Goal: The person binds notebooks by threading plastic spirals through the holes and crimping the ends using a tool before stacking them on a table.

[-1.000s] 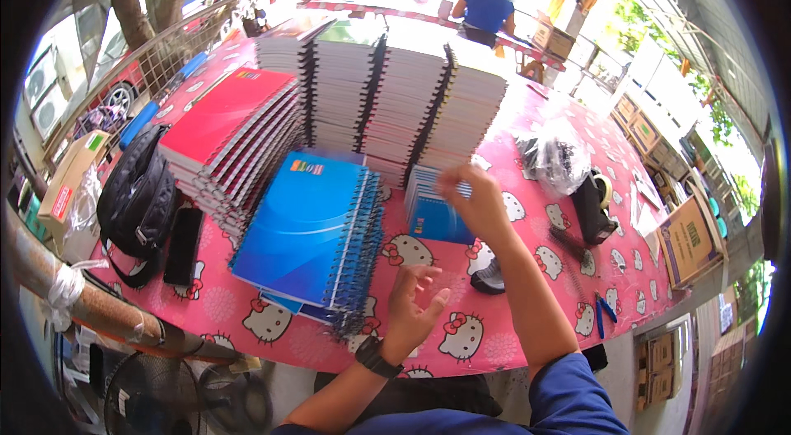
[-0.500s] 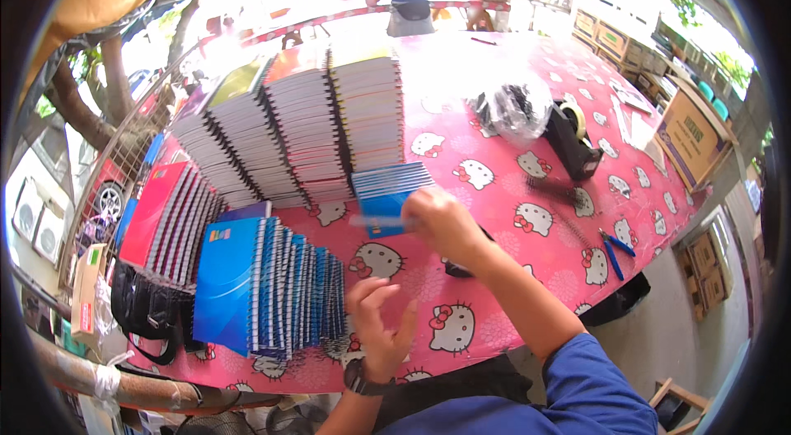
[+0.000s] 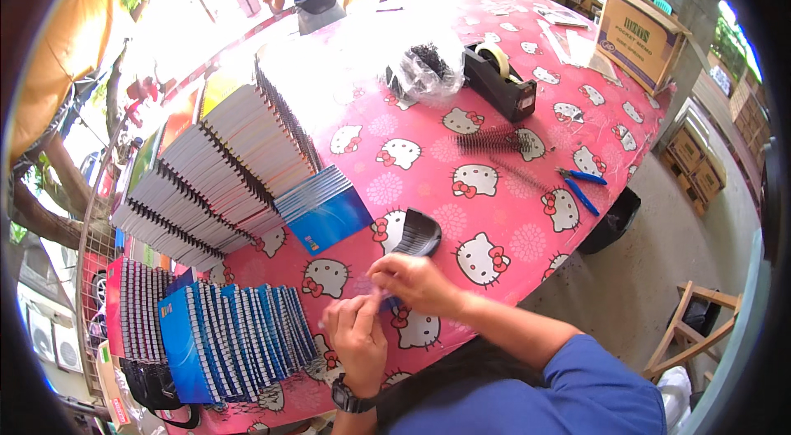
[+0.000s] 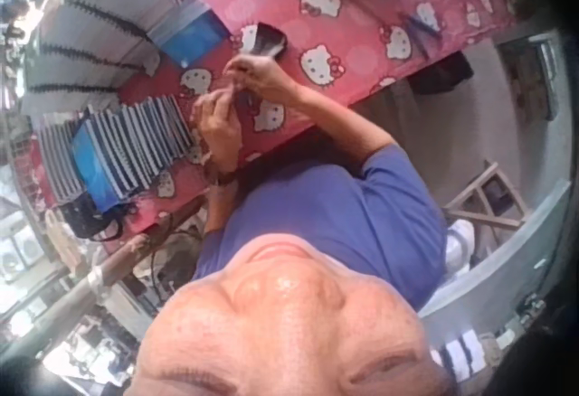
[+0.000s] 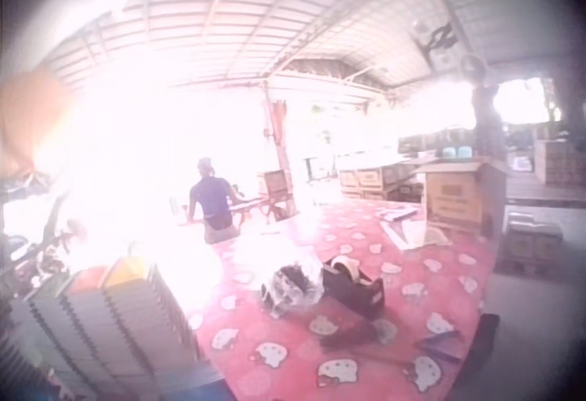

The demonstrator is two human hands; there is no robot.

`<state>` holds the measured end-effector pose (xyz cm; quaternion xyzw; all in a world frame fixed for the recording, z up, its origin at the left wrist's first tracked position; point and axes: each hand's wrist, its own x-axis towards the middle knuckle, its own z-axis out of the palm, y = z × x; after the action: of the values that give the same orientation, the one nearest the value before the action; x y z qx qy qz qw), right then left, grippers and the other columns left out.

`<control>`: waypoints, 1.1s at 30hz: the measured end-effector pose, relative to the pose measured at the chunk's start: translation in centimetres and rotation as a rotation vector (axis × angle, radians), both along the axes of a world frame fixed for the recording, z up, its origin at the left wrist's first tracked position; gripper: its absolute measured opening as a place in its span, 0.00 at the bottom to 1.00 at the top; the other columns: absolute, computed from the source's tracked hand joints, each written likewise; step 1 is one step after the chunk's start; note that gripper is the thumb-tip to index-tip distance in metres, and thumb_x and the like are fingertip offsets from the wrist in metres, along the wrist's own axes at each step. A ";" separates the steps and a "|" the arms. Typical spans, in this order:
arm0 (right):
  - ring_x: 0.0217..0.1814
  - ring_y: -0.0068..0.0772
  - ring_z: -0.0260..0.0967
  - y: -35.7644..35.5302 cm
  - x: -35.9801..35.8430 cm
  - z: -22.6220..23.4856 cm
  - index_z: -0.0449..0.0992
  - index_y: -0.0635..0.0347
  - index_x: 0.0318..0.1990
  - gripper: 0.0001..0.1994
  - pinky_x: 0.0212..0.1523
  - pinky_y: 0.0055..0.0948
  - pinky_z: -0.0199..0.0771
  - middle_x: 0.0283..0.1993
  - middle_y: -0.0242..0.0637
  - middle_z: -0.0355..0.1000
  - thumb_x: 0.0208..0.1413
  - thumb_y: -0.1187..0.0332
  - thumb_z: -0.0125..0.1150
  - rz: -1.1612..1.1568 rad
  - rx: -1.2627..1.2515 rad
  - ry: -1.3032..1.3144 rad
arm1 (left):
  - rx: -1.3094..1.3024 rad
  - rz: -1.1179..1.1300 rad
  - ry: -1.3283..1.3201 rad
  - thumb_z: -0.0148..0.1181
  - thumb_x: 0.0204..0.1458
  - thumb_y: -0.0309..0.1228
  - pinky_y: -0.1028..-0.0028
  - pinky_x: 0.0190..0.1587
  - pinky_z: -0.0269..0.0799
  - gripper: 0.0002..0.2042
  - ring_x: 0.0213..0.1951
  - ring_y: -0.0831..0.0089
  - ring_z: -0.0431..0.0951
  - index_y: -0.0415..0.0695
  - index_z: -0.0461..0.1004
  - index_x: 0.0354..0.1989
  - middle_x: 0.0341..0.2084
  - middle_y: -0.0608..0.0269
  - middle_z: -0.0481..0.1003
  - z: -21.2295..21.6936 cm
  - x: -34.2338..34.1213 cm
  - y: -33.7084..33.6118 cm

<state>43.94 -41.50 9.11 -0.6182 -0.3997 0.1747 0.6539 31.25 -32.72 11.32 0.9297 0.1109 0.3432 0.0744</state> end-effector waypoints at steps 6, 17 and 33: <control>0.36 0.41 0.70 -9.2 16.0 -0.3 0.79 0.61 0.34 0.05 0.39 0.35 0.71 0.34 0.43 0.75 0.51 0.71 0.61 -0.900 -0.419 -0.657 | -0.187 -0.130 -0.099 0.62 0.44 0.22 0.68 0.42 0.65 0.11 0.37 0.67 0.71 0.47 0.80 0.37 0.33 0.67 0.74 -0.7 -0.5 0.9; 0.34 0.32 0.71 -6.4 3.9 3.0 0.74 0.56 0.49 0.14 0.37 0.28 0.72 0.35 0.40 0.70 0.55 0.78 0.54 0.074 -0.252 -0.283 | -0.174 -0.162 -0.067 0.63 0.45 0.26 0.70 0.40 0.62 0.10 0.35 0.71 0.73 0.48 0.80 0.37 0.31 0.69 0.77 -0.8 0.0 1.5; 0.38 0.30 0.69 -4.2 2.1 2.1 0.76 0.59 0.40 0.08 0.38 0.28 0.69 0.34 0.35 0.71 0.52 0.76 0.60 0.043 -0.183 -0.165 | -0.210 -0.162 -0.065 0.62 0.44 0.27 0.70 0.41 0.60 0.10 0.36 0.72 0.74 0.49 0.80 0.37 0.32 0.70 0.78 -0.9 0.1 1.6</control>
<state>46.05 -45.69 11.22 -0.6787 -0.4476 0.1730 0.5559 31.32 -31.11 10.40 0.9112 0.0681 0.3525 0.2022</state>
